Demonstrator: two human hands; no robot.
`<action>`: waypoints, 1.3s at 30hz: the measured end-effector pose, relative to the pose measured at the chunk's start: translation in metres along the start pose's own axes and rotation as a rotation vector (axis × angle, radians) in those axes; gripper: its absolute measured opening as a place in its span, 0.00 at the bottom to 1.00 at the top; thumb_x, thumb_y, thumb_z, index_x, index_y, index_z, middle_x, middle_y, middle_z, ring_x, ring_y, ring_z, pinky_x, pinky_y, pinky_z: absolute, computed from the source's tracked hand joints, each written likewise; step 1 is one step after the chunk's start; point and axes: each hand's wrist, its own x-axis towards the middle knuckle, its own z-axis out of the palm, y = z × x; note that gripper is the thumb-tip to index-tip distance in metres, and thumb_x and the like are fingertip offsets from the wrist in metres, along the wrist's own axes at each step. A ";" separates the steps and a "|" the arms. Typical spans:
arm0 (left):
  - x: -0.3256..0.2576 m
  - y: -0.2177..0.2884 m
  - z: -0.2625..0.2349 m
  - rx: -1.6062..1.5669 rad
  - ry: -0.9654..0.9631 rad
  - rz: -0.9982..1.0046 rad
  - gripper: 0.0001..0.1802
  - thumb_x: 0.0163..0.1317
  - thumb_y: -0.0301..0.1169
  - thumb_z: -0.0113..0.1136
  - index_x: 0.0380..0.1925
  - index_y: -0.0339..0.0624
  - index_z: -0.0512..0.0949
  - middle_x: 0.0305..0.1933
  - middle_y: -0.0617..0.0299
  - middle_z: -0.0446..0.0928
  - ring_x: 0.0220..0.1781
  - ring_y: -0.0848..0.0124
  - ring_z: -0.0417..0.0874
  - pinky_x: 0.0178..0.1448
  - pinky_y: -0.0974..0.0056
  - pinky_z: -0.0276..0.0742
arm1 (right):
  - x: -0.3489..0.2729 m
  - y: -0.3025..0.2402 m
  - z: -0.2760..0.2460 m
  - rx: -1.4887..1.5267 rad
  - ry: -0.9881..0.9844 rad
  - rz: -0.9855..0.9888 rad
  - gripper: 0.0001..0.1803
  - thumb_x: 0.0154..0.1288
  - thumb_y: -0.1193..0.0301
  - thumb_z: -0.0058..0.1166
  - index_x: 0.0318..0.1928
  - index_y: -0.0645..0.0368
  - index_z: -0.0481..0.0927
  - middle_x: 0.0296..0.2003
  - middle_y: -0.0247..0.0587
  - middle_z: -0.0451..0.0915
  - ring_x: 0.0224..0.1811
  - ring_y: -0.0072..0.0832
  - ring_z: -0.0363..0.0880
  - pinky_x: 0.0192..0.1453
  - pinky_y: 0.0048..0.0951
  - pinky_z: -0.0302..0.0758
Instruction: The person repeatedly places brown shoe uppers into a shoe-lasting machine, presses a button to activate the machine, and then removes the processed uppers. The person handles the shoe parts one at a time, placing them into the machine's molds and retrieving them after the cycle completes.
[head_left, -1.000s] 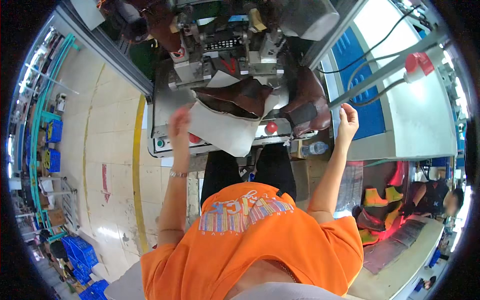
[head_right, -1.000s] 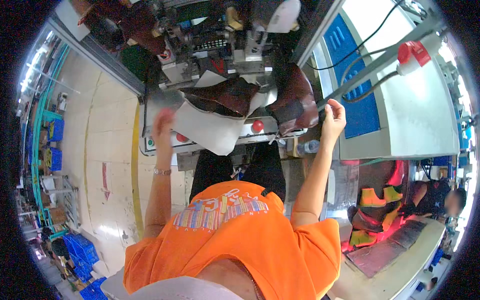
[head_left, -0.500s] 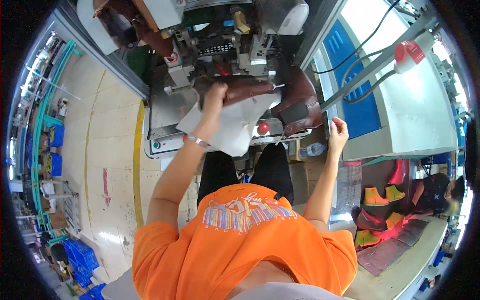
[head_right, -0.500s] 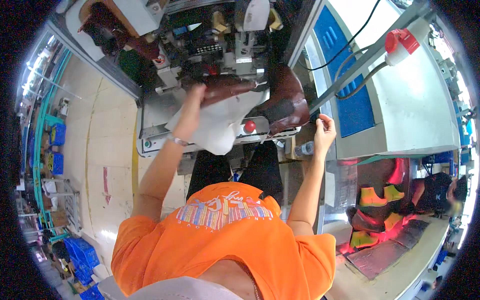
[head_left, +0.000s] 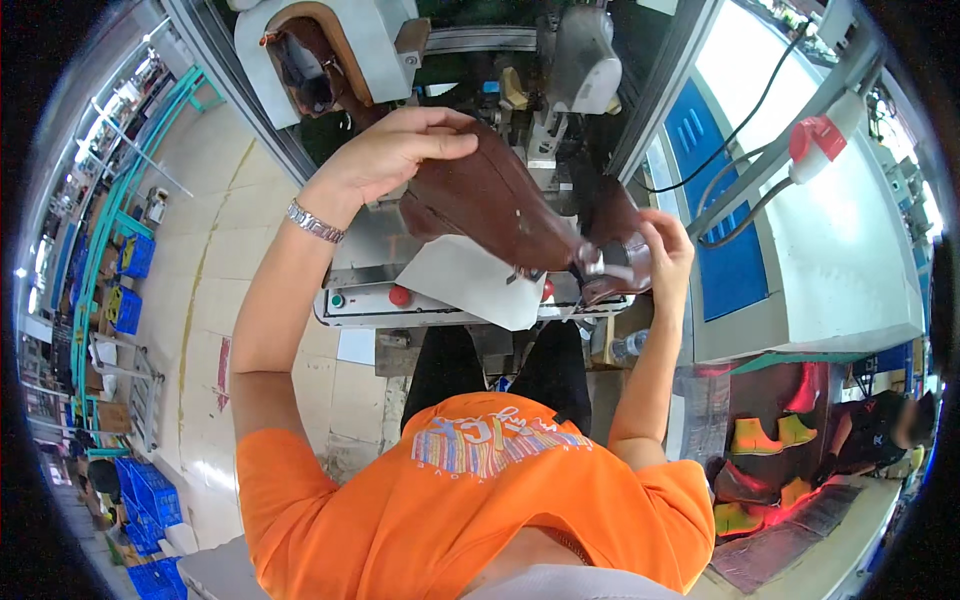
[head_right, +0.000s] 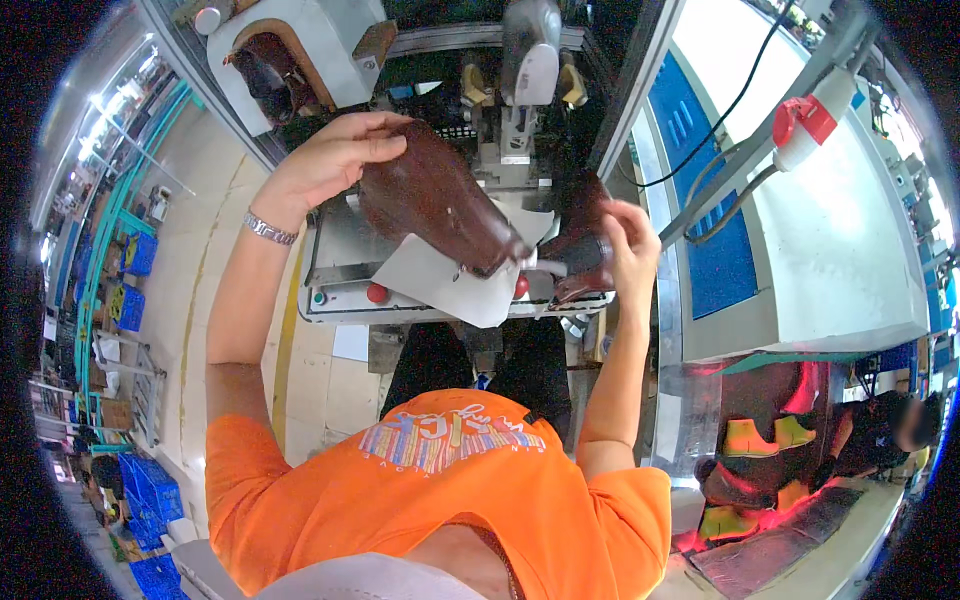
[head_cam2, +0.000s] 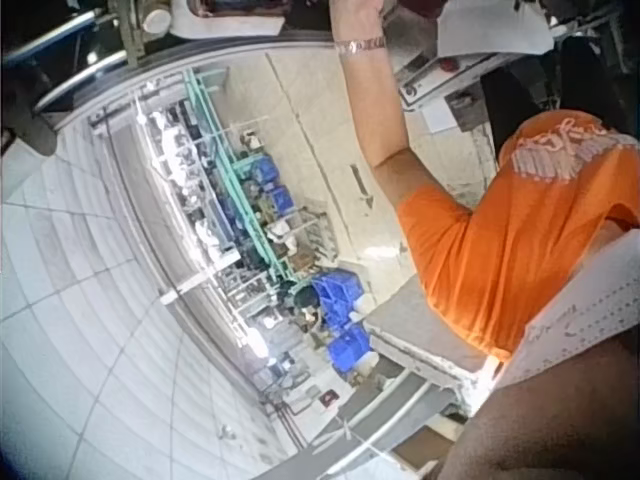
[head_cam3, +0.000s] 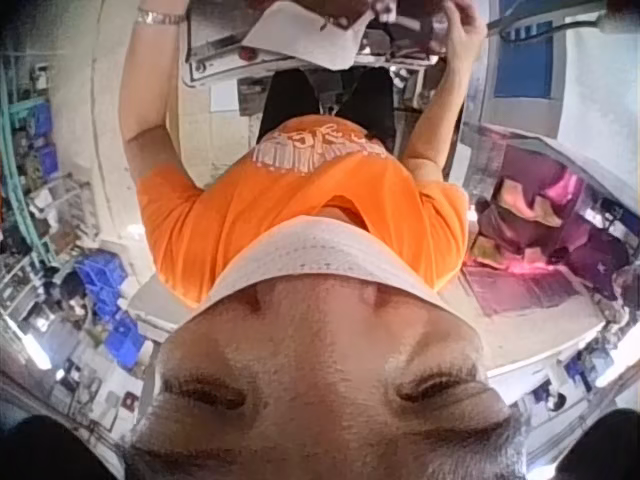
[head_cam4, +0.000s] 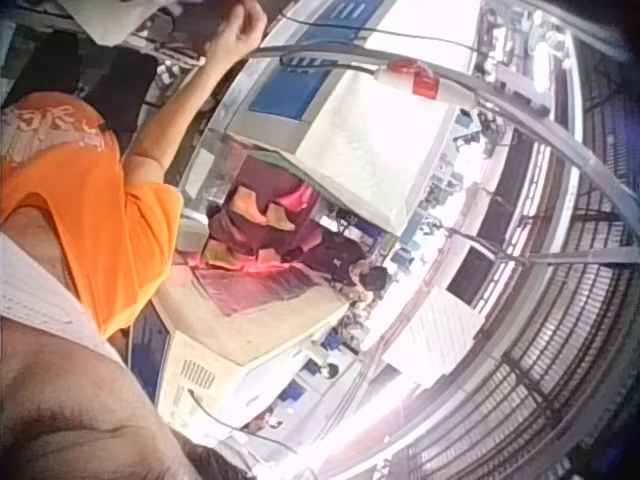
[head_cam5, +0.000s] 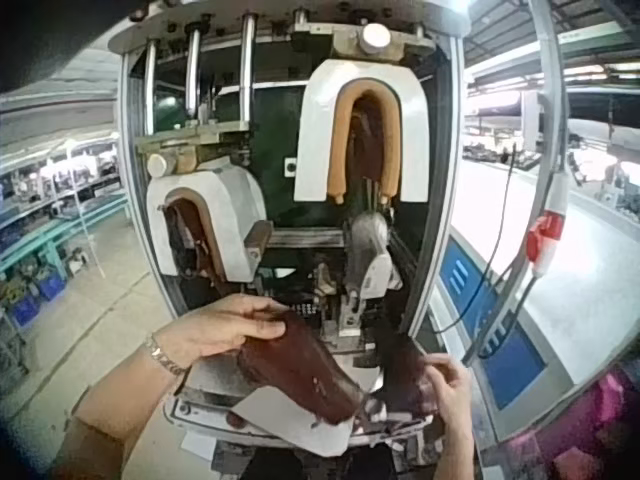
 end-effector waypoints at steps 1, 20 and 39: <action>-0.001 0.010 0.010 0.078 -0.025 -0.030 0.22 0.54 0.31 0.61 0.45 0.32 0.69 0.39 0.61 0.75 0.43 0.77 0.73 0.48 0.74 0.65 | 0.004 -0.024 0.007 0.050 -0.130 -0.035 0.11 0.60 0.77 0.49 0.43 0.64 0.75 0.43 0.39 0.76 0.47 0.23 0.73 0.53 0.25 0.66; 0.089 0.029 0.016 -0.120 -0.070 0.338 0.17 0.63 0.37 0.50 0.51 0.45 0.69 0.46 0.71 0.73 0.48 0.81 0.71 0.50 0.70 0.67 | 0.142 -0.127 0.045 0.633 -0.230 -0.013 0.09 0.61 0.71 0.52 0.40 0.63 0.76 0.32 0.32 0.77 0.31 0.15 0.73 0.31 0.13 0.68; 0.022 -0.036 0.112 1.105 0.485 1.141 0.21 0.51 0.25 0.56 0.48 0.38 0.70 0.48 0.56 0.70 0.46 0.63 0.74 0.48 0.61 0.67 | 0.110 0.041 0.091 0.374 0.316 -0.095 0.18 0.64 0.61 0.47 0.46 0.62 0.73 0.39 0.35 0.75 0.41 0.18 0.70 0.44 0.25 0.68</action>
